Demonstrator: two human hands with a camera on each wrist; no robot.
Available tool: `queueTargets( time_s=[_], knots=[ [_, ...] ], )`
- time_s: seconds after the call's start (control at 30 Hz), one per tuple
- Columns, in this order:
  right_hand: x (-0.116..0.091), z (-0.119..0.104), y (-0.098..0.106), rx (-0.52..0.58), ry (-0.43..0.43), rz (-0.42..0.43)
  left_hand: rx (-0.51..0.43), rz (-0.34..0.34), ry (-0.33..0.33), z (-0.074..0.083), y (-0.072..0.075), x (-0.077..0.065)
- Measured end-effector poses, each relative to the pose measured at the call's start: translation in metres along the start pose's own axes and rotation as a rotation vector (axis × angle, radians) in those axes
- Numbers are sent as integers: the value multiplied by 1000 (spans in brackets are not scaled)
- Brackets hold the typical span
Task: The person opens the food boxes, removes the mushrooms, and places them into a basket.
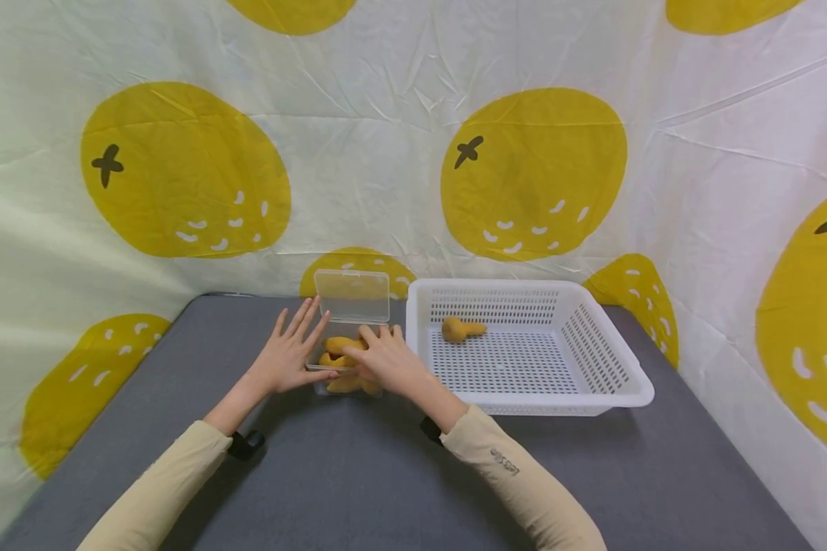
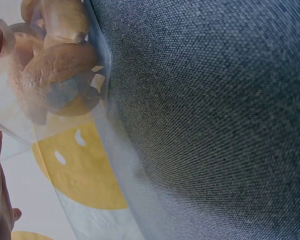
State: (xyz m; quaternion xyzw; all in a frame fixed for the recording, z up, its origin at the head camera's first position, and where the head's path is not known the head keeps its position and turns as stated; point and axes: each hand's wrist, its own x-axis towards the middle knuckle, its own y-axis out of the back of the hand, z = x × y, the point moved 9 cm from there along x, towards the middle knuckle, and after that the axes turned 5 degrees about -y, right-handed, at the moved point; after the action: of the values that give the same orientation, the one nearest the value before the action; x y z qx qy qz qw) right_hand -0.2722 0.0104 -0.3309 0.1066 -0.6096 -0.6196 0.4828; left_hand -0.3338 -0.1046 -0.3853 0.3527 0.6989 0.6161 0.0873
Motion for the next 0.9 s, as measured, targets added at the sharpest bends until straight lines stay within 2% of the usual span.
queueTargets(
  time_s=[0.27,0.53,0.73,0.9],
  knots=[
    [-5,4,11,-12,18,68,-2,-1,2,1,1,0],
    [-9,7,33,-52,26,151,6,-5,-4,0,2,0],
    [-14,13,48,-102,26,177,19,9,-4,-2,1,0],
    [-23,23,62,-102,14,190,20,-3,-1,-1,-1,0]
  ],
)
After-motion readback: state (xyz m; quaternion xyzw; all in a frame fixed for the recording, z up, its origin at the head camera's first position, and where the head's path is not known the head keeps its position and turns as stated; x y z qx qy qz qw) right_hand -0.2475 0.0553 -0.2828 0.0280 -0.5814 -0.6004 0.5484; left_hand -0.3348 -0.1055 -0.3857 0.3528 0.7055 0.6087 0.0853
